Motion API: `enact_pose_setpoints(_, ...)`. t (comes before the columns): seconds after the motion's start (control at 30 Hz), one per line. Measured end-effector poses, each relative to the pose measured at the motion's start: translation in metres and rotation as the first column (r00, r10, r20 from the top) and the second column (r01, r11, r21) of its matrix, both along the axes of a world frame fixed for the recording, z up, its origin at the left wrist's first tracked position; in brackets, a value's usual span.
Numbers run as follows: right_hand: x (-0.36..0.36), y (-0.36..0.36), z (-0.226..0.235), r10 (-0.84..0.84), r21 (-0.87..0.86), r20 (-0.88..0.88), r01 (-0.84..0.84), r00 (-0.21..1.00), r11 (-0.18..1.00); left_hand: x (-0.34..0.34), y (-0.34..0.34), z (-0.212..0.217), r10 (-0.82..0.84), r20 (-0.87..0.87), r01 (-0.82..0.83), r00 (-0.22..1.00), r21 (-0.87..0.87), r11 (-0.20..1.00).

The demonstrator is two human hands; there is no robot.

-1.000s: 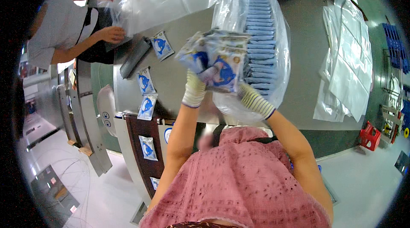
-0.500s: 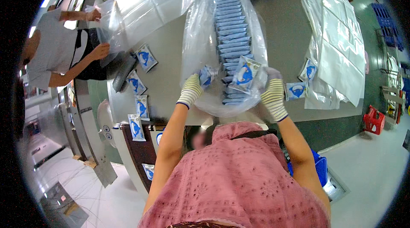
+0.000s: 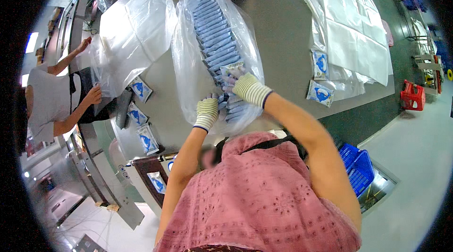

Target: The person organizes small blue and white packets into a large plastic bag by hand, then pulls a continuous strip of packaging film from a roll on a machine and bundles it together.

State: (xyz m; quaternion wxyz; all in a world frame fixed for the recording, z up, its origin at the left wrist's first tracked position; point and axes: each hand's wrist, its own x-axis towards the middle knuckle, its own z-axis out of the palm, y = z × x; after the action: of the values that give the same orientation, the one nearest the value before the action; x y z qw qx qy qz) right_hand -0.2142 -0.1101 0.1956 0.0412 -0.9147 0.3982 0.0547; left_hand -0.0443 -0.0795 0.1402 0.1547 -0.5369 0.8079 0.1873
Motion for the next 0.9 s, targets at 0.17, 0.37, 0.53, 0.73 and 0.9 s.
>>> enact_pose_setpoints(0.17,0.010,-0.037,-0.006,0.197,0.135,-0.194,-0.173,0.961,0.976,0.010,0.001,0.018,-0.072,-0.005,0.072,0.997,0.001,0.997)
enact_pose_setpoints(0.37,0.010,-0.066,0.001,0.393,0.235,-0.422,-0.320,0.817,0.918,0.011,0.012,0.015,-0.229,0.066,0.227,0.971,0.040,0.973)
enact_pose_setpoints(0.53,-0.027,-0.069,0.036,0.121,0.453,0.071,-0.140,0.990,0.880,0.001,0.014,0.029,-0.124,-0.015,0.124,0.992,0.118,0.985)
enact_pose_setpoints(0.73,-0.174,0.014,0.087,-0.618,0.477,0.280,0.452,0.735,0.754,0.016,0.022,0.010,-0.117,0.005,0.116,0.993,0.100,0.988)
enact_pose_setpoints(0.9,-0.271,0.129,-0.030,-0.478,0.160,-0.270,0.528,0.836,0.834,0.009,0.019,0.025,-0.136,0.006,0.135,0.991,0.073,0.988)
